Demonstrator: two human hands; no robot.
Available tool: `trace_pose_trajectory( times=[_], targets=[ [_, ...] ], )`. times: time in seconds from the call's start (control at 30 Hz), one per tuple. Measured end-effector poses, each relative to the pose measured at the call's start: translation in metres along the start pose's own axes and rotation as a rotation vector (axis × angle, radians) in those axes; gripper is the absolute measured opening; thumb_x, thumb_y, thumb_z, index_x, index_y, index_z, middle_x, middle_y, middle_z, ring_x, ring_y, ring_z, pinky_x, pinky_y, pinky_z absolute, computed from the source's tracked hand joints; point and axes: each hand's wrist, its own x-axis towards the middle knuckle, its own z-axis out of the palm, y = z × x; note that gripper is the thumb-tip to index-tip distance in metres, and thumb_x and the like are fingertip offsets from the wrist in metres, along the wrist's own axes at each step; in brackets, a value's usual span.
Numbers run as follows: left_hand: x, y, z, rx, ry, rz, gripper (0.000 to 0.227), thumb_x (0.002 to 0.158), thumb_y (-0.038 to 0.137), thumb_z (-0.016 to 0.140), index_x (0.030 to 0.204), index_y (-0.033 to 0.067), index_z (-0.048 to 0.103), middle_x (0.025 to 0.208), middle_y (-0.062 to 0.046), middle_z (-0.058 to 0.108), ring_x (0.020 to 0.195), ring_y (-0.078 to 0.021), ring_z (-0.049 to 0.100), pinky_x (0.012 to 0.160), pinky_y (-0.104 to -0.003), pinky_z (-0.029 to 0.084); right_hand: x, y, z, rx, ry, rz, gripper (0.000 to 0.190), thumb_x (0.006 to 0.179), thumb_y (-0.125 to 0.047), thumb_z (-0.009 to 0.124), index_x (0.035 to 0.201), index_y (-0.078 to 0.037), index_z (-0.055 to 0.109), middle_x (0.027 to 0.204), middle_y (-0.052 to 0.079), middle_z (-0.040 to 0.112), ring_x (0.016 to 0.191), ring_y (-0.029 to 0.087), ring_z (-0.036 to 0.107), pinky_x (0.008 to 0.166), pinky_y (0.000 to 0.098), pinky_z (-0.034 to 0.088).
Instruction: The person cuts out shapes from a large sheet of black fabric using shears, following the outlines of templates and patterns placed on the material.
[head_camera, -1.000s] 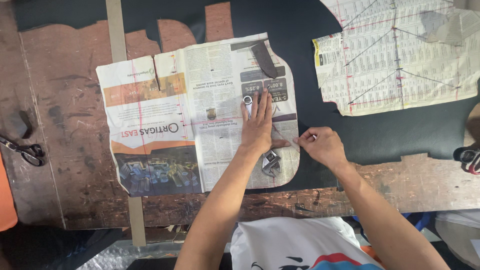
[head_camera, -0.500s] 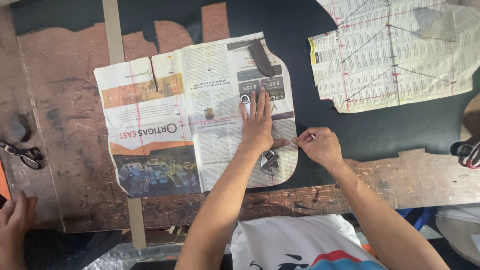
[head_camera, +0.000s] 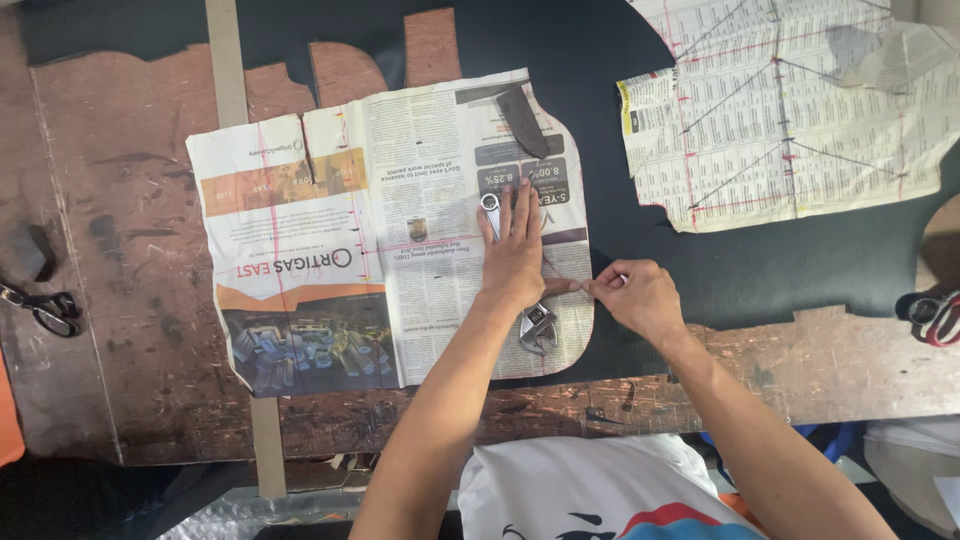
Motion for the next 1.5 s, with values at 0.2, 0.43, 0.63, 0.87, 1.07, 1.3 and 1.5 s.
trace_pose_trajectory(
  times=[0.2, 0.43, 0.63, 0.87, 1.07, 1.3, 1.5],
  targets=[
    [-0.003, 0.003, -0.006, 0.032, -0.007, 0.010, 0.163, 0.046, 0.077, 0.085, 0.160, -0.0080, 0.005, 0.170, -0.020, -0.003, 0.158, -0.0380, -0.005, 0.124, -0.065, 0.001, 0.005, 0.000, -0.006, 0.013, 0.045, -0.060, 0.020, 0.081, -0.034, 0.082, 0.088, -0.015, 0.081, 0.072, 0.006, 0.075, 0.068, 0.020, 0.074, 0.066, 0.0375, 0.057],
    [-0.007, 0.007, -0.009, 0.155, 0.021, 0.016, 0.149, 0.052, 0.079, 0.081, 0.156, -0.0035, 0.016, 0.172, -0.024, 0.002, 0.160, -0.0415, 0.000, 0.121, -0.072, 0.006, 0.091, -0.049, -0.019, 0.029, 0.367, -0.560, 0.022, 0.099, -0.031, 0.080, 0.105, -0.010, 0.080, 0.092, 0.015, 0.074, 0.077, 0.029, 0.071, 0.071, 0.0407, 0.055],
    [-0.011, 0.013, -0.009, 0.275, 0.090, -0.023, 0.154, 0.052, 0.086, 0.073, 0.160, -0.0069, 0.016, 0.171, -0.021, 0.010, 0.159, -0.0369, 0.010, 0.121, -0.068, 0.014, 0.141, -0.109, -0.004, -0.226, 0.458, -0.609, 0.049, 0.092, -0.044, 0.084, 0.115, -0.002, 0.073, 0.101, 0.018, 0.071, 0.088, 0.037, 0.072, 0.075, 0.0473, 0.057],
    [-0.005, 0.009, 0.006, 0.333, 0.161, -0.024, 0.148, 0.056, 0.083, 0.075, 0.159, -0.0051, 0.018, 0.171, -0.021, 0.011, 0.159, -0.0384, 0.012, 0.121, -0.066, 0.016, 0.158, -0.125, 0.011, -0.434, 0.377, -0.490, 0.053, 0.091, -0.046, 0.080, 0.115, 0.000, 0.072, 0.113, 0.021, 0.069, 0.089, 0.041, 0.074, 0.076, 0.0497, 0.059],
    [-0.013, 0.014, -0.020, 0.295, 0.017, -0.019, 0.155, 0.053, 0.086, 0.075, 0.160, -0.0067, 0.014, 0.170, -0.022, 0.007, 0.158, -0.0408, 0.009, 0.121, -0.066, 0.014, 0.169, -0.134, 0.011, -0.553, 0.339, -0.418, 0.058, 0.087, -0.050, 0.080, 0.111, 0.003, 0.072, 0.109, 0.023, 0.071, 0.088, 0.039, 0.075, 0.074, 0.0475, 0.060],
    [-0.017, 0.014, -0.029, 0.277, 0.000, -0.024, 0.154, 0.054, 0.085, 0.077, 0.160, -0.0070, 0.013, 0.171, -0.022, 0.007, 0.158, -0.0400, 0.008, 0.122, -0.064, 0.014, 0.155, -0.127, -0.013, -0.266, 0.088, -0.155, 0.057, 0.084, -0.046, 0.082, 0.116, 0.001, 0.077, 0.095, 0.025, 0.079, 0.083, 0.035, 0.076, 0.075, 0.0436, 0.060],
    [-0.018, 0.014, -0.036, 0.275, -0.057, -0.014, 0.146, 0.058, 0.080, 0.079, 0.158, -0.0052, 0.015, 0.172, -0.022, 0.005, 0.159, -0.0411, 0.004, 0.122, -0.066, 0.014, 0.100, -0.040, 0.001, 0.221, 0.024, -0.080, 0.049, 0.089, -0.034, 0.084, 0.114, 0.007, 0.074, 0.092, 0.017, 0.076, 0.078, 0.020, 0.070, 0.067, 0.0337, 0.056]
  ],
)
